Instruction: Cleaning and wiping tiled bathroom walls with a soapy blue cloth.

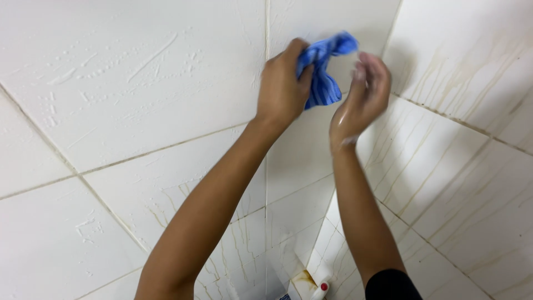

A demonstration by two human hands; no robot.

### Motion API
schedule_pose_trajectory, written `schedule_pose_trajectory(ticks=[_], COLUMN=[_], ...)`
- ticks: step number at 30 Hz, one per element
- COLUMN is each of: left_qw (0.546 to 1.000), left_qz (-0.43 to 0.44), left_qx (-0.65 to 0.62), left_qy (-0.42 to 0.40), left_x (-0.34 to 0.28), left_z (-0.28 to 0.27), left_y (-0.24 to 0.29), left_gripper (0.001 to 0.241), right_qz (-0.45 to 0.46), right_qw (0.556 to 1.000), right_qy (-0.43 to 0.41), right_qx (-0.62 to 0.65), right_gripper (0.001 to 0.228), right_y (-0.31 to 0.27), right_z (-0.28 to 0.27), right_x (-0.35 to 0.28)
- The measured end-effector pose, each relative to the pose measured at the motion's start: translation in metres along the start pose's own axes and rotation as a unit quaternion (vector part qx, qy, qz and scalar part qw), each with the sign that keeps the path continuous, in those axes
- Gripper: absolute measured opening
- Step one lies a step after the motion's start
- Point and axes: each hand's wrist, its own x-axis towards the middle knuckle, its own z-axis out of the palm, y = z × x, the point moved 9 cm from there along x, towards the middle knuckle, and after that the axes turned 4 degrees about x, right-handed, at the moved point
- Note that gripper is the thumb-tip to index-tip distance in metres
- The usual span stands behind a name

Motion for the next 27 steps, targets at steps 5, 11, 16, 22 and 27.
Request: schedule_pose_trajectory(ticks=[5,11,16,22,27], left_qw=[0.964,0.87,0.776,0.795,0.796], left_qz=[0.077,0.301,0.343,0.263,0.238], left_qx=[0.179,0.36,0.525,0.546,0.553], left_qy=[-0.183,-0.152,-0.07,-0.037,-0.054], left_x=[0.031,0.02,0.044,0.059,0.043], left_z=[0.06,0.047,0.009,-0.031,-0.039], left_y=[0.004,0.015,0.021,0.029,0.018], left_gripper=[0.025,0.05,0.065,0.084,0.093], right_qz=[-0.286,-0.258,-0.278,-0.334,-0.365], right_qw=[0.887,0.85,0.878,0.873,0.755], right_qy=[-0.073,-0.126,0.021,-0.068,-0.159], right_qx=[-0.355,-0.442,-0.389,-0.349,-0.521], right_gripper=[0.048,0.068,0.048,0.069,0.082], right_y=[-0.01,0.032,0.027,-0.01,0.007], right_z=[0.036,0.026,0.002,0.086,0.085], right_x=[-0.032,0.033,0.142,0.137,0.131])
